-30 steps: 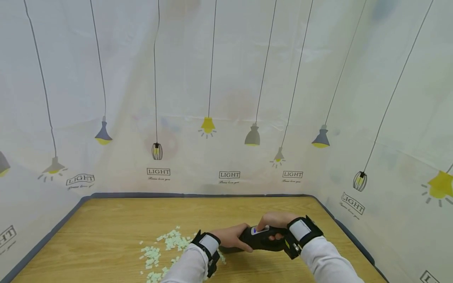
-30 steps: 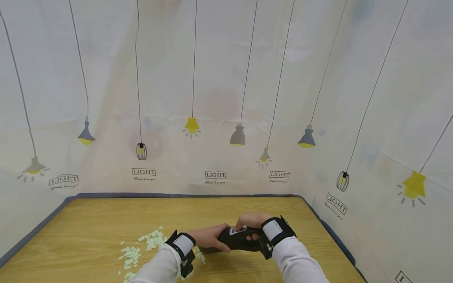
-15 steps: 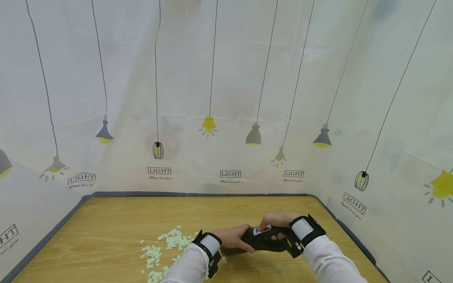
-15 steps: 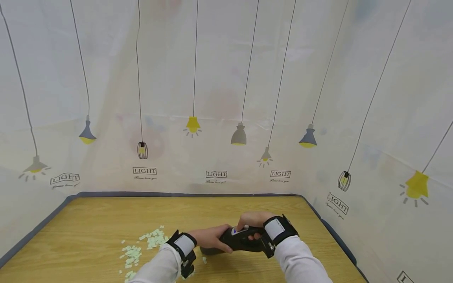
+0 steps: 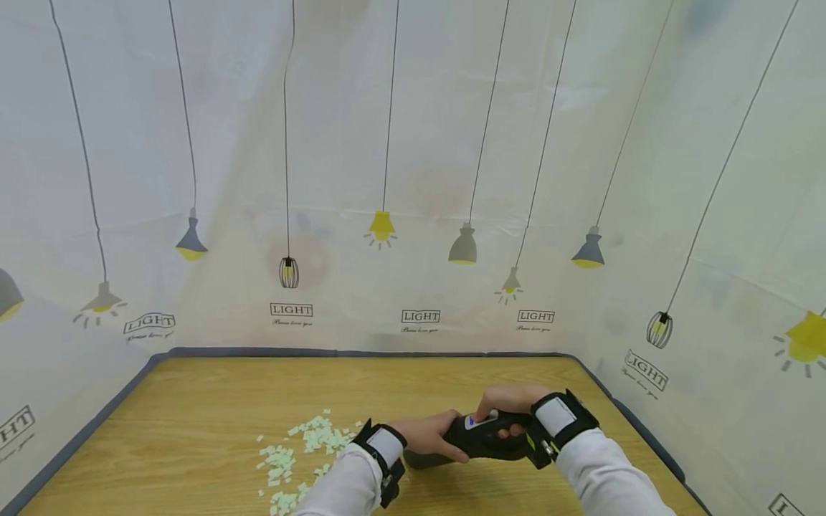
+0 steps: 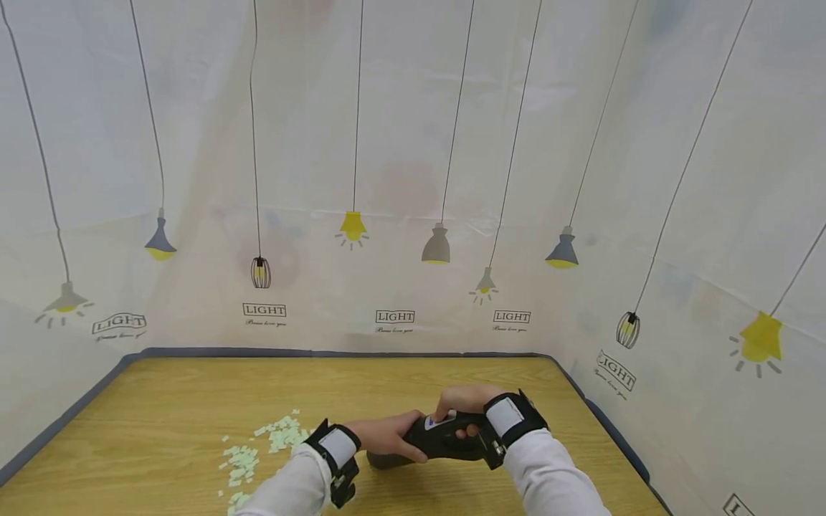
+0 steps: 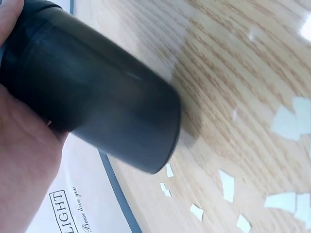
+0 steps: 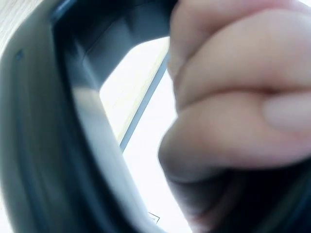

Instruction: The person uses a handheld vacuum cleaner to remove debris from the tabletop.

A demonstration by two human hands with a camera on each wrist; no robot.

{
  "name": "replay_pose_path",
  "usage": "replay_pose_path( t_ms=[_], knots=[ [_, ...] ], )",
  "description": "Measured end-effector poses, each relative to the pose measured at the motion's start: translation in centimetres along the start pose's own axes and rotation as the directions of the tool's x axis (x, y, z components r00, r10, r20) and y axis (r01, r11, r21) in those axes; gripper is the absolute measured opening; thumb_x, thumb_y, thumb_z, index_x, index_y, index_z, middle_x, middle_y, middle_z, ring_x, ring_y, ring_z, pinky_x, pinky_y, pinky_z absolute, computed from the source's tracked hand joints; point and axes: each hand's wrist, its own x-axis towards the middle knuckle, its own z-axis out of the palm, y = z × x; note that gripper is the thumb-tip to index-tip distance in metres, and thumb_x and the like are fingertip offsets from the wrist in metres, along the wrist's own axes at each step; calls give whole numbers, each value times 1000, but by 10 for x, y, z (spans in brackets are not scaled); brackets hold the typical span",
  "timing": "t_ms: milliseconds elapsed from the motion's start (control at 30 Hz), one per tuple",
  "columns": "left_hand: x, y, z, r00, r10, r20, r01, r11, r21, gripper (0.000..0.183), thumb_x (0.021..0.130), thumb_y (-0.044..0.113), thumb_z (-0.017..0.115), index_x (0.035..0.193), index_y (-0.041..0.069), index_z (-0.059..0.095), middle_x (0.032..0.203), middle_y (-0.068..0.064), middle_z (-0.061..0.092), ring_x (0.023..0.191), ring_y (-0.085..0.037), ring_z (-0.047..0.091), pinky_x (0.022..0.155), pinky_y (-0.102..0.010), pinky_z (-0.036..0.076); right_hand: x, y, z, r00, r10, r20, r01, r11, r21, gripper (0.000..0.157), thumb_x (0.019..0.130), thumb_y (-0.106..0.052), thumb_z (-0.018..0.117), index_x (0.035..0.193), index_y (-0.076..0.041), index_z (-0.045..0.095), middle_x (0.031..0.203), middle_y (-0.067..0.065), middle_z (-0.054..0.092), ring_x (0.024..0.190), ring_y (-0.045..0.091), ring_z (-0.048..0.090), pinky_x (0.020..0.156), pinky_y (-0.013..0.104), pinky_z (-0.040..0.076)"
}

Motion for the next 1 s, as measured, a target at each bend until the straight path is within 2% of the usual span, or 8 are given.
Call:
replay_pose_path(
  t_ms=[100, 267, 567, 800, 1000],
  knots=[
    [3, 1, -3, 1000, 5, -29, -5, 1000, 0, 43, 83, 19, 69, 118, 10, 45, 107, 2, 49, 96, -10, 47, 89, -29, 36, -1, 0, -1, 999, -6, -41, 7, 1000, 11, 29, 82, -26, 54, 97, -2, 58, 58, 0, 49, 42, 4, 39, 39, 14, 31],
    [6, -2, -8, 998, 26, -58, -24, 999, 31, 46, 82, 19, 71, 119, 10, 46, 109, 2, 51, 98, -11, 48, 89, -29, 36, 1, 1, 0, 994, -66, -92, 67, 998, 3, 26, 82, -25, 55, 95, -3, 60, 57, 0, 48, 42, 6, 39, 39, 15, 31],
    [12, -9, -6, 997, 22, -72, -19, 999, 47, 48, 79, 20, 73, 119, 12, 48, 110, 2, 53, 99, -11, 49, 91, -31, 37, 8, 5, 4, 986, -109, -127, 107, 994, -22, 23, 81, -22, 56, 93, -3, 62, 65, 5, 53, 45, 8, 41, 39, 17, 32],
    [14, -16, -7, 997, 18, -79, -14, 999, 46, 49, 79, 20, 74, 120, 12, 48, 112, 3, 53, 101, -11, 49, 91, -32, 37, 16, 5, 5, 980, -134, -147, 123, 989, -81, 20, 82, -23, 56, 88, -5, 64, 55, 2, 49, 41, 8, 38, 38, 18, 30],
    [17, -19, -9, 996, 38, -85, -34, 999, 42, 49, 79, 19, 74, 120, 12, 48, 113, 1, 53, 100, -11, 49, 90, -30, 36, 19, 7, 5, 982, -122, -144, 117, 992, -43, 21, 82, -22, 56, 91, -4, 63, 57, 3, 48, 42, 8, 37, 38, 18, 30]
  ],
)
